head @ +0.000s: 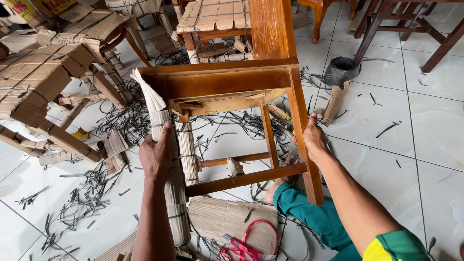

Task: Wrapping a wooden chair with protective cardboard and securing it with plastic ties.

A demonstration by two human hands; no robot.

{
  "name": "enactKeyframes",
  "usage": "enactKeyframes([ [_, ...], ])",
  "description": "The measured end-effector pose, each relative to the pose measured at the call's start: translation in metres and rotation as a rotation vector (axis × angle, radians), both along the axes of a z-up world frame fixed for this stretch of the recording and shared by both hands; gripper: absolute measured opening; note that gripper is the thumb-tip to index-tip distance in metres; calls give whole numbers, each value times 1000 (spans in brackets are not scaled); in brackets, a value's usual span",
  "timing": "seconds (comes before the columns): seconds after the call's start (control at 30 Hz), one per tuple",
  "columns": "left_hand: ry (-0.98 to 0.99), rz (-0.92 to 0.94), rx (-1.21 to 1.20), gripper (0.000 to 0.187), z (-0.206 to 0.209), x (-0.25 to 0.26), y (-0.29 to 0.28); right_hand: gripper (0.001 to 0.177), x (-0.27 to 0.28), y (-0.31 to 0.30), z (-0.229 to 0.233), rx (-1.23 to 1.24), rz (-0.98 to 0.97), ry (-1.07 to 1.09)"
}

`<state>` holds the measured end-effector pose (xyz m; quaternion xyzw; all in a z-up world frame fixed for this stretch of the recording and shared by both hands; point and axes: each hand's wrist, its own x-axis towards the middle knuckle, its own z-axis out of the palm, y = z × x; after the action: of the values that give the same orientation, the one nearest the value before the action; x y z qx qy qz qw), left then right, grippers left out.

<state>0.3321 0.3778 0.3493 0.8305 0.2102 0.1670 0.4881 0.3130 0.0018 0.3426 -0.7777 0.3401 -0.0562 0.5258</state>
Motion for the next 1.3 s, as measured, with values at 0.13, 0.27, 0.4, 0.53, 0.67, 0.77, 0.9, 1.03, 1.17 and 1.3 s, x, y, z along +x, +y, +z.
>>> enactKeyframes([
  [0.13,5,-29,9,77,-1,-1,2,96,1,1,-2,0,9,-14],
  [0.27,5,-52,13,77,8,-15,-6,92,5,-15,-34,-47,-4,-22],
  [0.4,25,-61,38,83,24,-51,-19,89,-7,-22,-47,-143,13,8],
  [0.53,56,-94,-21,88,15,-70,-18,64,-8,-45,-117,-337,-100,-249],
  [0.67,102,-74,5,87,-3,-74,-12,50,-21,-51,-165,-518,-138,-384],
  [0.77,120,-89,53,95,1,-81,-11,37,-42,-39,-152,-622,-185,-477],
  [0.9,23,-107,108,92,-5,-86,-6,17,-78,-3,-114,-638,-117,-731],
  [1.03,-10,-112,153,86,-7,-87,-7,16,-112,37,-167,-726,112,-865],
  [1.17,-49,-89,241,82,-9,-78,-10,17,-145,68,-229,-681,395,-722],
  [1.3,-3,-62,233,81,9,-79,-19,15,-166,61,-264,-757,499,-417],
])
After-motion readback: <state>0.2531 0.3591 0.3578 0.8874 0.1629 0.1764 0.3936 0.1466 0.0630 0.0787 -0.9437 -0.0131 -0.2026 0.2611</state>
